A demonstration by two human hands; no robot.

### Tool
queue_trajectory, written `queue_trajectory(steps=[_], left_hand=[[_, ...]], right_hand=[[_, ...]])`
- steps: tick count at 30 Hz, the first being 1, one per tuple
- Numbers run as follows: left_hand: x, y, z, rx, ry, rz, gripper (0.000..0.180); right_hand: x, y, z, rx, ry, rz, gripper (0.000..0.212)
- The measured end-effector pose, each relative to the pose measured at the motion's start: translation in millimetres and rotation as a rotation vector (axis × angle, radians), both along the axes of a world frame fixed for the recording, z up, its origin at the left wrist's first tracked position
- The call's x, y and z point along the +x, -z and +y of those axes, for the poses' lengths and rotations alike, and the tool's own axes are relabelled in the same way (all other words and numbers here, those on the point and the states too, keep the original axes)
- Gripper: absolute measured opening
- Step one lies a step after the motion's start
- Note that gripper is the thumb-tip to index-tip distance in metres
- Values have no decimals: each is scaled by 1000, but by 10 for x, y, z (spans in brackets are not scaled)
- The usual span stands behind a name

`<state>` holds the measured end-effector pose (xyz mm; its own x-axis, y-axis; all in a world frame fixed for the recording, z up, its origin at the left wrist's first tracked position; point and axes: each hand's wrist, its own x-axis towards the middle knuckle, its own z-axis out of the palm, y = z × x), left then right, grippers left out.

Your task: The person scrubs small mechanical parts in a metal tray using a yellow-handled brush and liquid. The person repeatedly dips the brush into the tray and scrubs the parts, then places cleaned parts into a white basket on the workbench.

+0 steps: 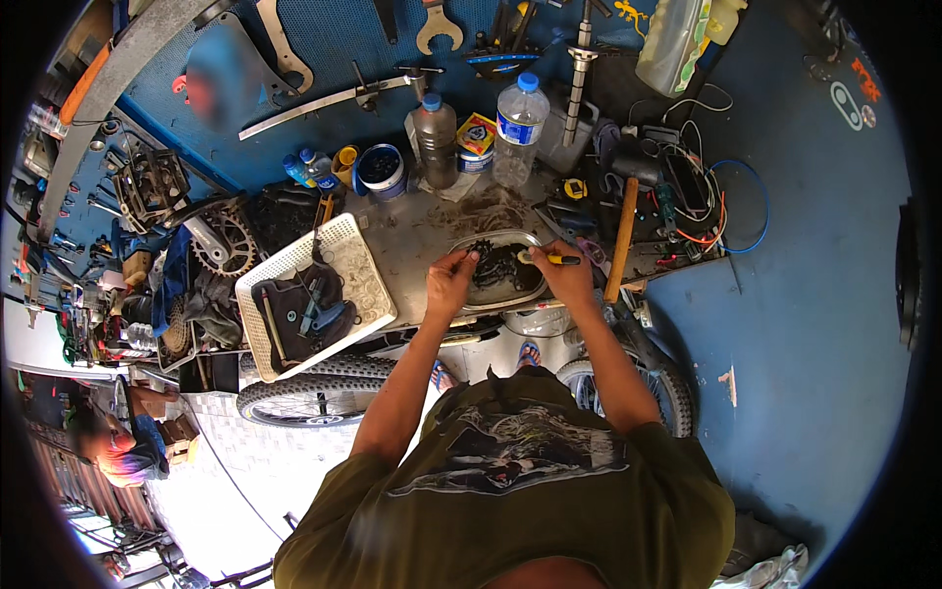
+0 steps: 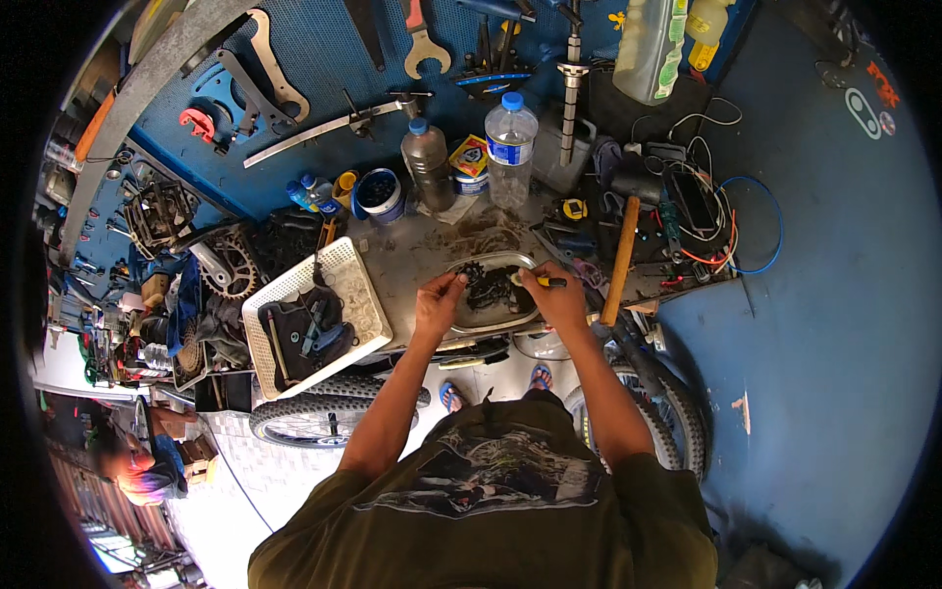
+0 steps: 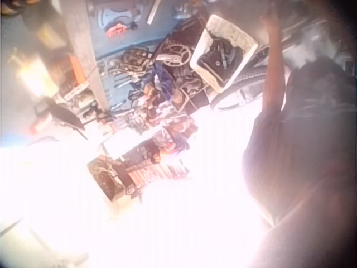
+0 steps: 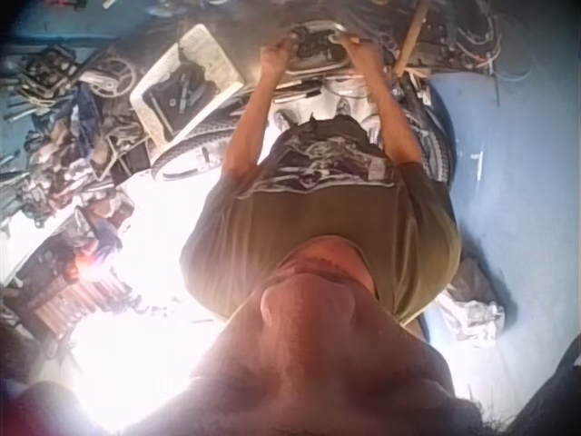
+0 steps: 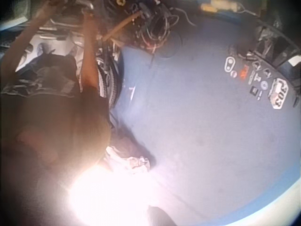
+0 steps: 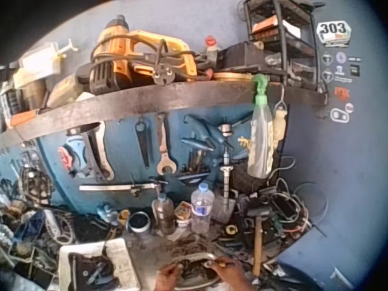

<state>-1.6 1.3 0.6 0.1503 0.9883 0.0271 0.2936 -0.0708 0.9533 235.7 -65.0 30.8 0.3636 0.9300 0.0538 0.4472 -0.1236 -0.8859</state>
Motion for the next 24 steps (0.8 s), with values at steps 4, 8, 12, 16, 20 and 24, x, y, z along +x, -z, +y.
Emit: queue_trajectory(steps=[4, 8, 12, 16, 20, 24], left_hand=[[16, -134, -46, -452, 63, -276, 33], [-13, 14, -38, -486, 66, -467, 34], [-34, 10, -15, -344, 90, -315, 37], [-41, -41, -60, -357, 43, -345, 37], [-20, 104, -61, -359, 79, -279, 37], [17, 160, -70, -331, 91, -183, 37]], right_hand=[[105, 4, -43, 23, -23, -22, 33], [145, 102, -7, 69, -112, -198, 32], [189, 108, -15, 7, -174, -388, 33], [122, 49, 103, -142, -119, -279, 33], [-428, -94, 234, -106, -181, 524, 34], [-624, 18, 269, -33, -112, 510, 36]])
